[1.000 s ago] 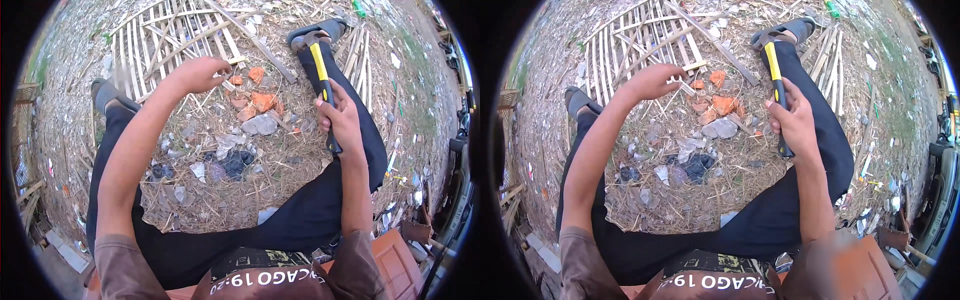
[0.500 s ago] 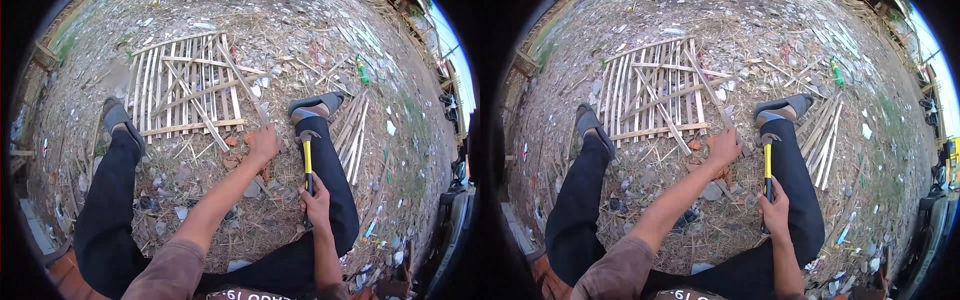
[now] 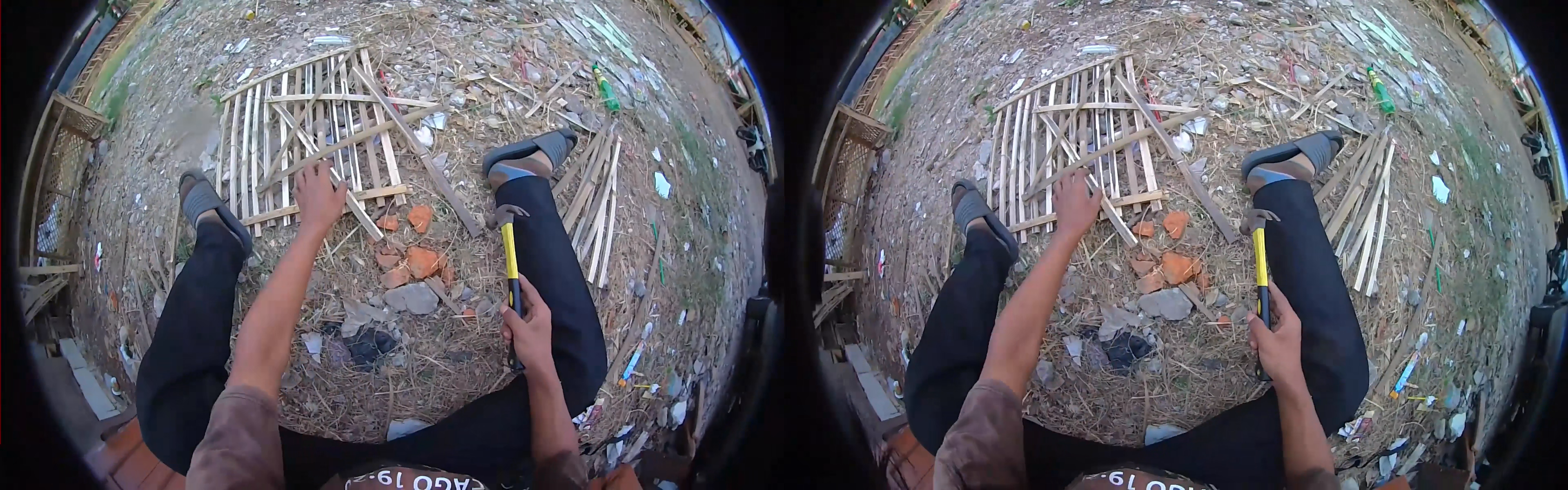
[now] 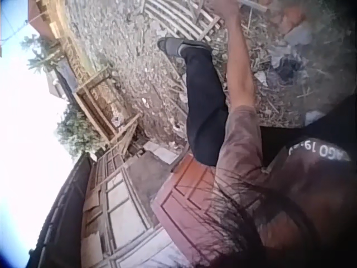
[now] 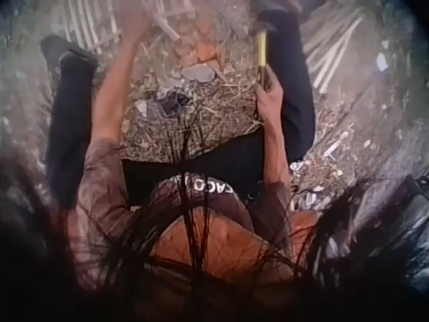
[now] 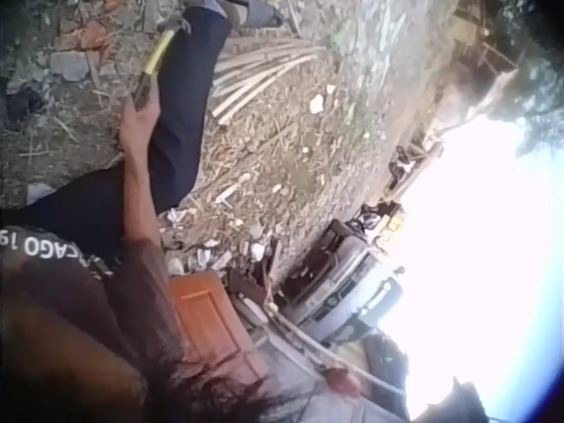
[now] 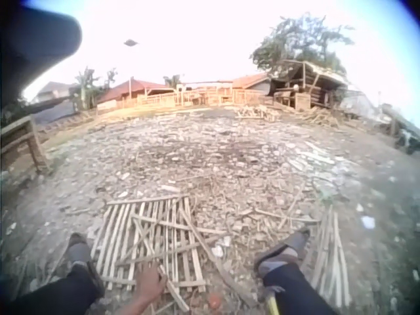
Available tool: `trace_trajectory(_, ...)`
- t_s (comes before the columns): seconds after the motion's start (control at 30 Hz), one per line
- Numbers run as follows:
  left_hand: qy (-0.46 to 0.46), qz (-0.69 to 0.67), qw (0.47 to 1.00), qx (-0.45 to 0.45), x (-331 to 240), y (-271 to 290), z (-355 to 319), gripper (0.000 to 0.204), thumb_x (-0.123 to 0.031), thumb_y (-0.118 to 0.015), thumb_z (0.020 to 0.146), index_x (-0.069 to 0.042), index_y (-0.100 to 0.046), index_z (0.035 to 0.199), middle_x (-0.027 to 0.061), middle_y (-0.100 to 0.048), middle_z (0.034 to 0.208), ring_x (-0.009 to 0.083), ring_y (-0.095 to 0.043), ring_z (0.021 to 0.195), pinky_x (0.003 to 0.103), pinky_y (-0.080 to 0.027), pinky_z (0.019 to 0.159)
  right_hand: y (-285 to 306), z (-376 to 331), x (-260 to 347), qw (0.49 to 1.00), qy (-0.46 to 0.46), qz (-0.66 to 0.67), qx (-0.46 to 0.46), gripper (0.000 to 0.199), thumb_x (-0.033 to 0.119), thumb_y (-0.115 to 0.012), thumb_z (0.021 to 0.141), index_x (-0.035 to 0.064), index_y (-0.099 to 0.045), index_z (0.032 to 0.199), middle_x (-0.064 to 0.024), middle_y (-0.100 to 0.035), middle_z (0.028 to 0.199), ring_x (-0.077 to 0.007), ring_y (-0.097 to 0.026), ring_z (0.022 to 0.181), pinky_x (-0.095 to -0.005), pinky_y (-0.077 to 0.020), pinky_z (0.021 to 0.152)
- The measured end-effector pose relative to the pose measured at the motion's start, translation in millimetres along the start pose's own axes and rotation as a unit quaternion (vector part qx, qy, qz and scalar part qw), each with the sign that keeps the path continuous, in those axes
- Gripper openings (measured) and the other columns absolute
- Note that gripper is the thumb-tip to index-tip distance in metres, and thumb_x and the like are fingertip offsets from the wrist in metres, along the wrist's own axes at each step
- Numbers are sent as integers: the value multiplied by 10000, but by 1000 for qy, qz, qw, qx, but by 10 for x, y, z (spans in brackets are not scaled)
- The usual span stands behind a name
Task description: The person assembles a bamboo lattice by arranging thin strips and hammering nails into the joints.
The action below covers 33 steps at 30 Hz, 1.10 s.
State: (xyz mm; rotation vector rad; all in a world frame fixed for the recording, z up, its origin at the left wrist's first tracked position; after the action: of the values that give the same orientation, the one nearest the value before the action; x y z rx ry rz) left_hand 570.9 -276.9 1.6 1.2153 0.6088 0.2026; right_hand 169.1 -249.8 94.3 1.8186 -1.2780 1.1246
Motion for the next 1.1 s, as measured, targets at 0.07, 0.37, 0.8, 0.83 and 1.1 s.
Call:
trace_trajectory(0.07, -104, -50, 993, 6, -128, 26, -48, 403, -190, -643, 823, -76, -567, 1203, 150, -538, 1180, 363, -480, 1131, 471, -398, 961, -4, 14, -28, 1000, -11, 14, -1, 612, -42, -572, 861, -60, -328, 1422, -52, -541, 901, -49, -473, 543, -201, -389, 453)
trace_trajectory(0.37, -32, -122, 980, 152, -1549, -665, -213, 622, -343, -681, 814, -6, -435, 1275, 204, -631, 1070, 382, -608, 968, 476, -493, 823, -11, -3, -40, 999, -7, 25, -37, 585, -39, -575, 865, -67, -344, 1402, -77, -557, 946, -46, -475, 548, -204, -386, 450)
trace_trajectory(0.8, 211, -403, 868, 197, -1394, -789, -99, 472, -146, -593, 886, -10, -388, 1289, 153, -628, 1124, 282, -654, 870, 430, -518, 772, -48, -16, -70, 999, 15, 26, -12, 578, -16, -578, 884, -60, -344, 1411, -70, -546, 948, -41, -460, 546, -210, -377, 449)
trace_trajectory(0.83, 224, -513, 795, 232, -1439, -618, -156, 401, -123, -557, 908, -18, -417, 1269, 137, -626, 1122, 261, -645, 862, 415, -529, 767, 2, -30, -76, 999, 27, 17, -23, 571, -7, -580, 888, -60, -350, 1408, -60, -544, 925, -39, -460, 546, -210, -377, 447)
trace_trajectory(1.1, 118, -664, 683, 282, -1232, 372, -1194, 389, -38, -450, 986, -22, -327, 1355, 146, -548, 1230, 200, -644, 921, 320, -580, 802, -73, -158, 42, 995, 88, -12, -50, 458, 47, -585, 908, -41, -450, 1337, 0, -531, 818, -27, -464, 579, -208, -388, 489)
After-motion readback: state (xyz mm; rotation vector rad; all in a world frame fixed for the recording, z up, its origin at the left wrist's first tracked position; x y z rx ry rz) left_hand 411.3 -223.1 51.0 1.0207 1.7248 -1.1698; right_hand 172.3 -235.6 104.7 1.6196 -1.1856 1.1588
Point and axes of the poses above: each hand's wrist, its own z-axis towards the middle knuckle, its own y-axis out of the back of the hand, x = y × z, the point moved 2 cm from there along z, towards the middle knuckle
